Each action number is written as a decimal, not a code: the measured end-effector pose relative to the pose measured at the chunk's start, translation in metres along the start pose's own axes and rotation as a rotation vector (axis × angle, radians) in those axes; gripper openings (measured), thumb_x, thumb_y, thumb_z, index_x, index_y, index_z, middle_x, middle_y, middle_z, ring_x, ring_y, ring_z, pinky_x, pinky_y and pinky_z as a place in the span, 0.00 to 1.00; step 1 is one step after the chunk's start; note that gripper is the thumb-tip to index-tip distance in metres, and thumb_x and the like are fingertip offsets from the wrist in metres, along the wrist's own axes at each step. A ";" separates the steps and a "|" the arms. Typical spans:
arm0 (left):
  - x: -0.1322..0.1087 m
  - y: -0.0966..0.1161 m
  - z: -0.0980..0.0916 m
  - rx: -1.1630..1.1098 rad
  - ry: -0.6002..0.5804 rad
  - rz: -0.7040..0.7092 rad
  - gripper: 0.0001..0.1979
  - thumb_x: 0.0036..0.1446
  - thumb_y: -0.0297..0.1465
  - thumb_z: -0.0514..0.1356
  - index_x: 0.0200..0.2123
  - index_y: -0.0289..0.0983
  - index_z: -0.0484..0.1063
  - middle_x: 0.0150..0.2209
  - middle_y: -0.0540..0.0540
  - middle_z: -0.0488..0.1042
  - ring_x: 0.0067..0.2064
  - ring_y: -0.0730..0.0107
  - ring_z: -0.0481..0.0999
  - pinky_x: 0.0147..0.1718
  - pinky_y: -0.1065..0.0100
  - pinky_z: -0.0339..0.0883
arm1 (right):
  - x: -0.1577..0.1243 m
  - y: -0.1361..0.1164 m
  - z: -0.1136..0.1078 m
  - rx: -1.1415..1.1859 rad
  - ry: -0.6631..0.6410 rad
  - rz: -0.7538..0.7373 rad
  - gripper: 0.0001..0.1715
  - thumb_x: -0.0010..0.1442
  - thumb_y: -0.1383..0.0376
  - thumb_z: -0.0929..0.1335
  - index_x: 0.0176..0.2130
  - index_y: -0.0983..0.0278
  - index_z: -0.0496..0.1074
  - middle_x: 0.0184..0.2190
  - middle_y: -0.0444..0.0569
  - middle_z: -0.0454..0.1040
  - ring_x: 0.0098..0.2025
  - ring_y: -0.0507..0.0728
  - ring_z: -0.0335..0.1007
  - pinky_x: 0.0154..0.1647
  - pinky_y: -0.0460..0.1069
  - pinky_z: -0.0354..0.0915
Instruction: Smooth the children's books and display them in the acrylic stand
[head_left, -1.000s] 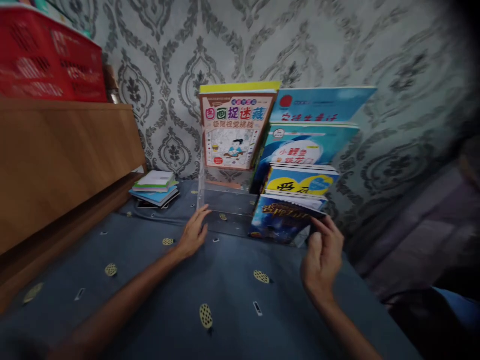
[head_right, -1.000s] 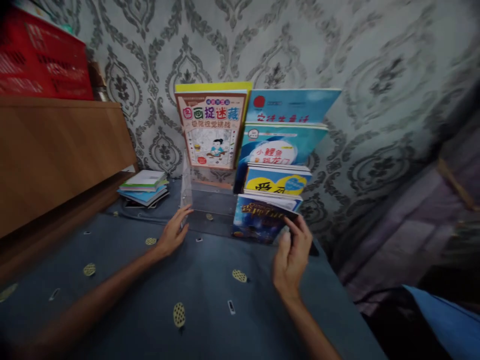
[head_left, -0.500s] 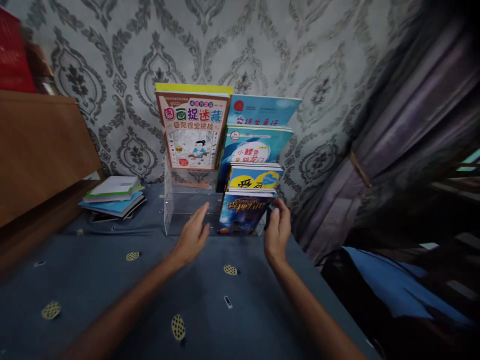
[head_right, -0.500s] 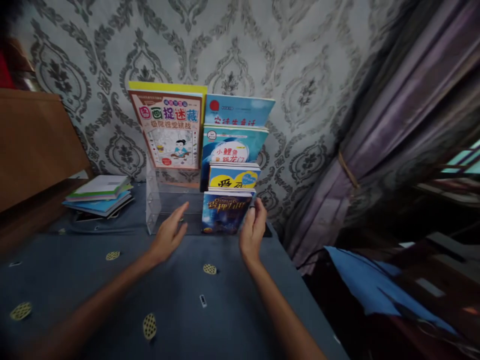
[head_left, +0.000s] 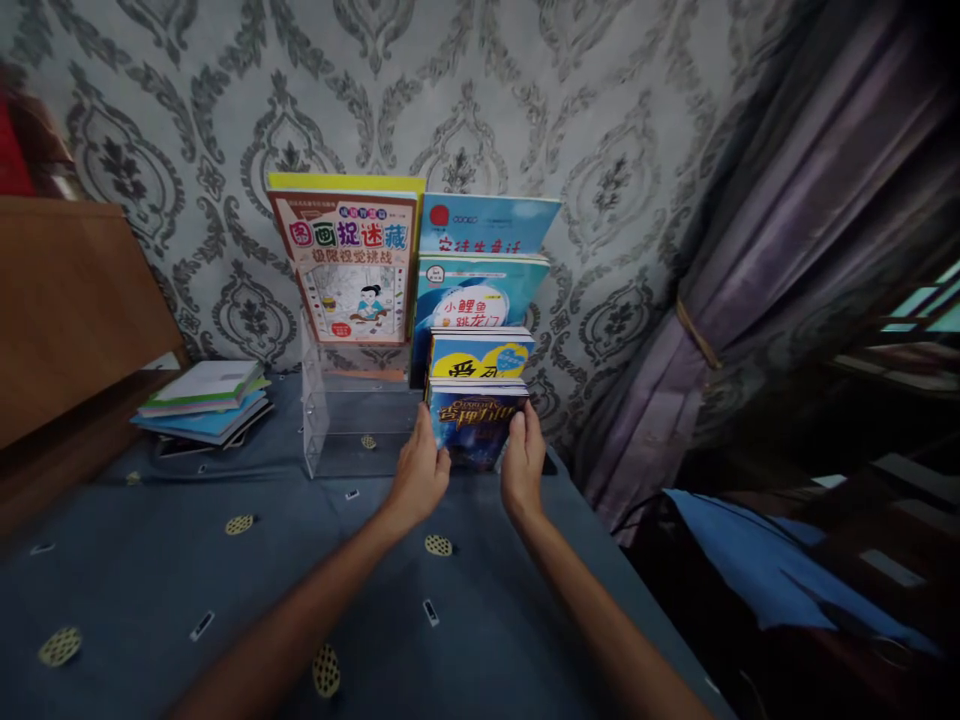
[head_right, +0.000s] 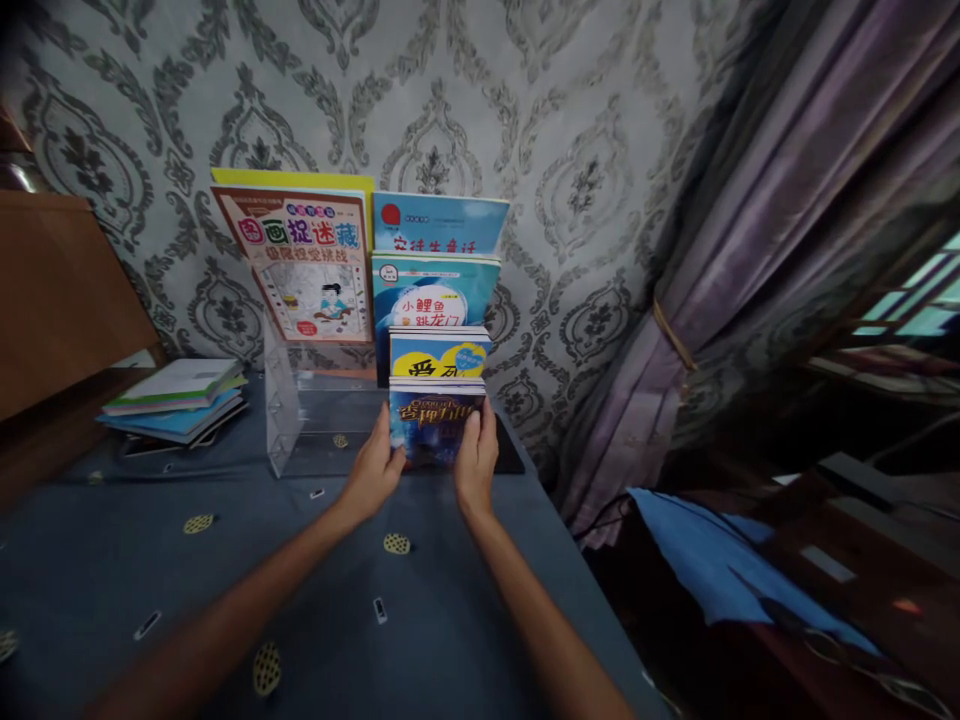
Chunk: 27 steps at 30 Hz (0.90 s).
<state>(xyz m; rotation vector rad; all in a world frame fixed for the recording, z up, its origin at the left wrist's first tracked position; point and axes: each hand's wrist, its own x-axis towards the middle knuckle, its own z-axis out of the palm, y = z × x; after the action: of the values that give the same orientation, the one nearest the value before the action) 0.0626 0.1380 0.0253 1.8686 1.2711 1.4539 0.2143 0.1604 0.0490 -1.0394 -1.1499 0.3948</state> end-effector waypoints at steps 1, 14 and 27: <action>0.000 0.001 -0.001 0.009 -0.002 -0.002 0.41 0.61 0.26 0.53 0.73 0.36 0.38 0.73 0.37 0.49 0.72 0.50 0.51 0.70 0.45 0.48 | -0.001 0.000 0.000 0.000 -0.005 0.000 0.38 0.66 0.43 0.58 0.62 0.65 0.68 0.62 0.58 0.69 0.66 0.64 0.61 0.67 0.62 0.55; -0.002 0.016 -0.003 0.187 -0.027 -0.007 0.40 0.60 0.27 0.53 0.72 0.30 0.39 0.71 0.29 0.50 0.72 0.44 0.52 0.67 0.41 0.51 | 0.000 0.001 0.003 -0.005 0.027 -0.009 0.38 0.65 0.43 0.59 0.61 0.65 0.70 0.59 0.59 0.72 0.64 0.64 0.63 0.66 0.63 0.55; 0.042 0.032 -0.045 0.121 -0.011 0.035 0.38 0.60 0.33 0.58 0.70 0.31 0.49 0.70 0.30 0.55 0.70 0.48 0.56 0.69 0.45 0.48 | 0.048 -0.008 -0.009 0.045 -0.028 -0.049 0.39 0.64 0.41 0.60 0.58 0.65 0.72 0.59 0.59 0.73 0.61 0.64 0.67 0.64 0.63 0.59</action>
<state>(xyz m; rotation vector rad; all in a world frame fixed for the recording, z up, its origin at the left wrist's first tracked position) 0.0339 0.1507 0.0877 1.9825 1.3548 1.4113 0.2403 0.1868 0.0818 -0.9673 -1.1843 0.3963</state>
